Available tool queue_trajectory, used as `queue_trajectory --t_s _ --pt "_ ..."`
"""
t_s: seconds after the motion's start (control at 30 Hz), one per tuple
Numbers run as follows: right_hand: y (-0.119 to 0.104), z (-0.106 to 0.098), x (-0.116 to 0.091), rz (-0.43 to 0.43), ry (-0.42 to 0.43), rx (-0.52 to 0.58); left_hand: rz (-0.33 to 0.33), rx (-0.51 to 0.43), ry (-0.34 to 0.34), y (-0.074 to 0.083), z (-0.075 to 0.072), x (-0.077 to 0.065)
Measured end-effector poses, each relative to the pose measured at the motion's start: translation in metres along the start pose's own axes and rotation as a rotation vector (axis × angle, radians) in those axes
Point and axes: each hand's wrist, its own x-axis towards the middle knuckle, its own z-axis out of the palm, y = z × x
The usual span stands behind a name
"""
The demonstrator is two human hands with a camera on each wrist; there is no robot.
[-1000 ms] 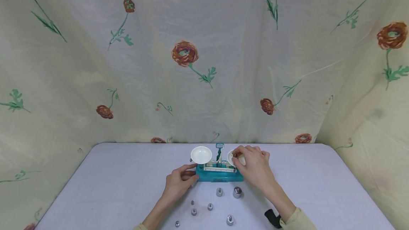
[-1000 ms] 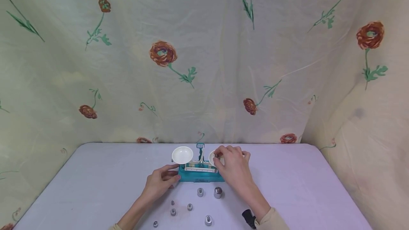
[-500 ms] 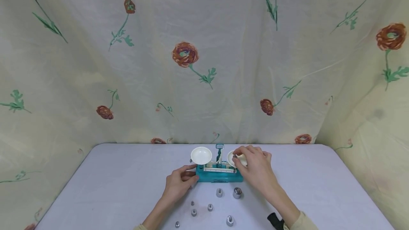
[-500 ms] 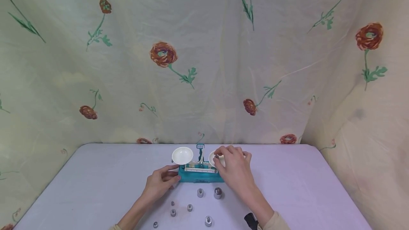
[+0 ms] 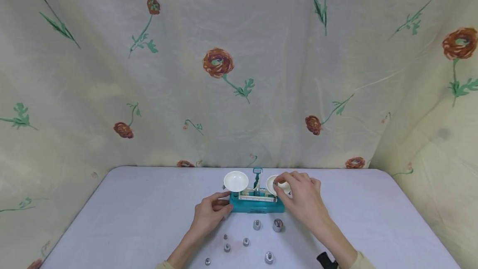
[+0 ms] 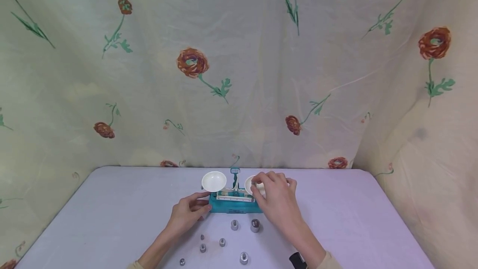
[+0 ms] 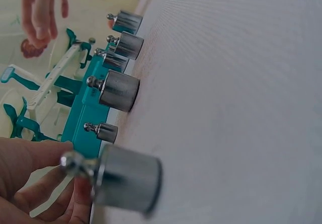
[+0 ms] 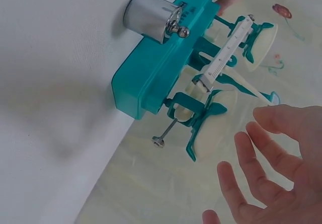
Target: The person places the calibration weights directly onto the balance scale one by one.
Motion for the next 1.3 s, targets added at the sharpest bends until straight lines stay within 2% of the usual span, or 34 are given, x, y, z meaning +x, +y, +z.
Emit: queue_trajectory --t_s 0.17,0.43,0.6,0.87,1.3 --pt "-0.003 -0.004 -0.005 -0.012 0.004 0.002 0.002 -0.003 -0.001 0.000 0.000 0.000" --pt "-0.007 -0.008 -0.011 0.015 -0.051 0.000 -0.004 0.000 -0.005 0.000 0.000 0.000" --pt "-0.006 -0.009 -0.014 0.015 -0.049 -0.007 -0.007 0.000 -0.003 0.000 0.000 0.000" --pt "-0.007 -0.010 -0.021 -0.017 -0.033 -0.011 -0.006 -0.001 -0.003 0.000 0.001 0.000" --pt "-0.010 -0.008 -0.028 -0.081 -0.059 -0.001 0.005 -0.006 0.004 0.000 0.000 0.000"
